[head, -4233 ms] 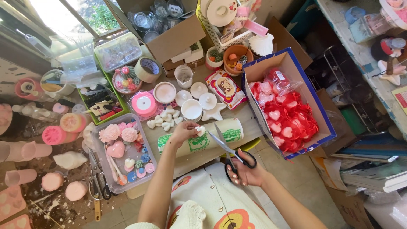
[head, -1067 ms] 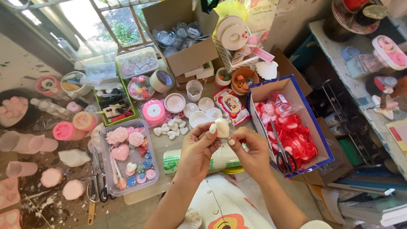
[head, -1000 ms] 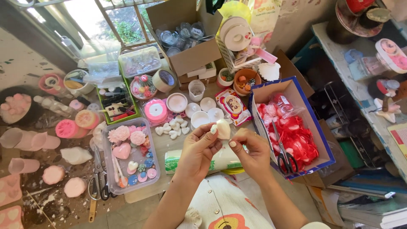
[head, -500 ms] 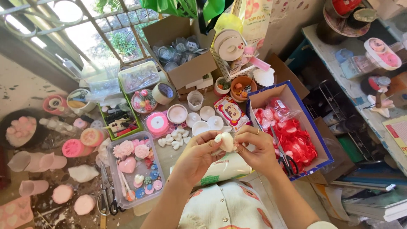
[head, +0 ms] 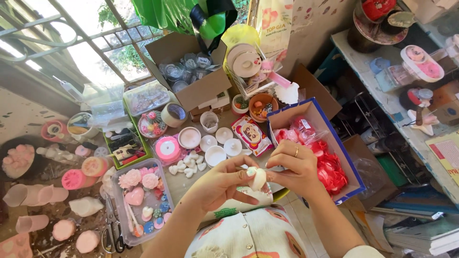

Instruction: The recorder wraps small wax heart and star shapes in plastic film and prepares them for packaging.

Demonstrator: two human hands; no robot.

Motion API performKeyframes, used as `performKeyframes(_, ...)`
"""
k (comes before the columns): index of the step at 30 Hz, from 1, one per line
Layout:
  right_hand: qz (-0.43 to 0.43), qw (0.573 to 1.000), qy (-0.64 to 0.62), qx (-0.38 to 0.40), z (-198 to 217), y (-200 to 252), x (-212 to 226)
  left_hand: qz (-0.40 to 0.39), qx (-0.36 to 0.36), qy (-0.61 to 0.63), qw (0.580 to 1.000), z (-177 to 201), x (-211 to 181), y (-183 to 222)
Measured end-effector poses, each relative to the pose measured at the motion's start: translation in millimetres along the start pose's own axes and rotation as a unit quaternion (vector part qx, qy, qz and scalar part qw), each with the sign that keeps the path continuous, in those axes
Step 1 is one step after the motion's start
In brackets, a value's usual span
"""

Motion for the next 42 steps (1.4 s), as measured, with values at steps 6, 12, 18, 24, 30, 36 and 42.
performKeyframes(6,-0.208,0.969,-0.108,-0.083,15.3,23.2,-64.0,-0.073,-0.073,-0.053,0.993,15.5,7.4,-30.6)
performKeyframes(12,-0.344,0.803,-0.479,-0.093,-37.2,37.7,-84.4,-0.255,-0.165,-0.051,0.952,11.8,-3.5,-60.7)
performKeyframes(18,-0.257,0.874,-0.386,-0.148,-29.3,27.4,-78.9,-0.306,-0.186,-0.061,0.932,3.0,-4.2,-62.0)
performKeyframes(24,-0.161,0.943,-0.229,-0.180,-10.9,20.1,-57.2,-0.337,-0.142,-0.054,0.929,-4.7,1.1,-59.1)
performKeyframes(30,-0.182,0.929,-0.250,-0.204,-15.1,23.5,-66.6,-0.368,-0.120,-0.103,0.916,-6.6,2.8,-60.8)
performKeyframes(36,-0.316,0.831,-0.424,-0.172,-40.4,37.4,-87.9,-0.380,-0.137,-0.128,0.906,-8.3,1.4,-60.8)
performKeyframes(42,-0.375,0.729,-0.559,-0.124,-49.6,49.5,-86.6,-0.405,-0.138,-0.163,0.889,-13.5,-1.3,-58.2)
Point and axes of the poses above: each hand's wrist, its own y-axis away from the middle knuckle, its own z-axis out of the back of the hand, x = y × z, the point moved 6 cm from there along -y, towards the middle knuckle
